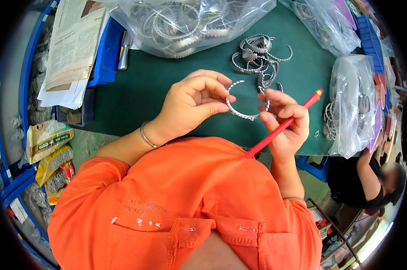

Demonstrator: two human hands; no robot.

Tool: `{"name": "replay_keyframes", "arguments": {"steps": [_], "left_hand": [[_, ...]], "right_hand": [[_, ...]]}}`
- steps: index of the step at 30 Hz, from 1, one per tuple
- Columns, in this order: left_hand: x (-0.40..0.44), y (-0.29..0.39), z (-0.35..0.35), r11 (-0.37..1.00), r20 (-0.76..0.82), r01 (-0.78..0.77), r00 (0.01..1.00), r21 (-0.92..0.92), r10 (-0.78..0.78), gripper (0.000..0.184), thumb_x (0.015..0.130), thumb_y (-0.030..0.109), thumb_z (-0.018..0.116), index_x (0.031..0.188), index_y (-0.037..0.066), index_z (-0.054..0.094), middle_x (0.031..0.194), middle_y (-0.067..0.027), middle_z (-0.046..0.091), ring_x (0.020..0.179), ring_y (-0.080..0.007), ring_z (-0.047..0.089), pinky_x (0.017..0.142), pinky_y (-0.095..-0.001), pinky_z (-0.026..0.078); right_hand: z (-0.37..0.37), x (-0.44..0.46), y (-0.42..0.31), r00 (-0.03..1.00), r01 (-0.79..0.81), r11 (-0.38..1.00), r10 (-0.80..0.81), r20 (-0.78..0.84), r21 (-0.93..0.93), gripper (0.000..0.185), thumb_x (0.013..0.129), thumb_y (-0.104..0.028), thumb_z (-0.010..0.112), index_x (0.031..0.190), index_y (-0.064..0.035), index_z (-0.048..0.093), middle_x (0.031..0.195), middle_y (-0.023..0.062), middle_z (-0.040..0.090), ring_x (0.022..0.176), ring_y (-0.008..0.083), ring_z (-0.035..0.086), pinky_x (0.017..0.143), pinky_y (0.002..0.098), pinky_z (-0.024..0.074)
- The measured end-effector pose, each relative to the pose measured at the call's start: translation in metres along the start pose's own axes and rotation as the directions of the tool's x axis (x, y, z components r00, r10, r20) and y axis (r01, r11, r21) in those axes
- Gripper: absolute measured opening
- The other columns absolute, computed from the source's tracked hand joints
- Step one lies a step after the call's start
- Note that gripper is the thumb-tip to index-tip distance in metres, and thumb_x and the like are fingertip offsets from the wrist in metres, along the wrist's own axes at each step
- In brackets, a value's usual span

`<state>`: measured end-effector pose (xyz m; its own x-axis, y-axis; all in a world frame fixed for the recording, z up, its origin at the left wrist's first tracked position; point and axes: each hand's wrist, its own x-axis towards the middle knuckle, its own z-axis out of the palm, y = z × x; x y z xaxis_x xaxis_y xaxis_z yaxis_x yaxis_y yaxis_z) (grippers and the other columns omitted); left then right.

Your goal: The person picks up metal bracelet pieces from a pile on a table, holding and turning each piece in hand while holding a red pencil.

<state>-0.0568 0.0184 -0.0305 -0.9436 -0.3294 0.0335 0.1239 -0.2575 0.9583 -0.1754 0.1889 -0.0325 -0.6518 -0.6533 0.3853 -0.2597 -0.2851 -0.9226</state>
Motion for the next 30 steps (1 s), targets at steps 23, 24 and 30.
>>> {"name": "replay_keyframes", "arguments": {"steps": [23,24,30], "left_hand": [[0.001,-0.006,0.001,0.992,0.035,0.008,0.999,-0.128,-0.003,0.023,0.075,-0.016,0.057,0.091,-0.002,0.049,0.101,-0.0157,0.055,0.098,-0.028,0.059,0.083,-0.0318,0.052],[0.001,-0.006,0.001,0.992,0.032,0.001,0.999,-0.126,0.003,0.023,0.075,-0.016,0.057,0.091,-0.002,0.049,0.101,-0.0157,0.055,0.096,-0.0266,0.059,0.082,-0.0316,0.052],[0.0,-0.005,-0.002,0.991,-0.053,-0.134,0.989,0.016,0.135,0.022,0.075,-0.014,0.059,0.09,-0.003,0.049,0.101,-0.0157,0.054,0.089,-0.0189,0.059,0.079,-0.0298,0.053]], "right_hand": [[0.009,0.006,-0.009,0.938,0.343,0.921,-0.345,0.023,-0.186,0.045,0.062,-0.005,0.079,0.084,-0.0077,0.039,0.086,0.0169,0.063,0.067,0.0209,0.057,0.057,0.0279,0.0454],[0.009,0.006,-0.009,0.936,0.35,0.919,-0.351,0.03,-0.179,0.044,0.062,-0.004,0.078,0.084,-0.0079,0.039,0.086,0.0169,0.063,0.067,0.0208,0.057,0.057,0.0279,0.0454],[0.004,0.005,-0.007,0.955,0.297,0.929,-0.288,0.072,-0.219,0.037,0.069,0.005,0.071,0.087,-0.0053,0.04,0.09,0.0187,0.06,0.073,0.0215,0.058,0.061,0.0286,0.0482]]}}
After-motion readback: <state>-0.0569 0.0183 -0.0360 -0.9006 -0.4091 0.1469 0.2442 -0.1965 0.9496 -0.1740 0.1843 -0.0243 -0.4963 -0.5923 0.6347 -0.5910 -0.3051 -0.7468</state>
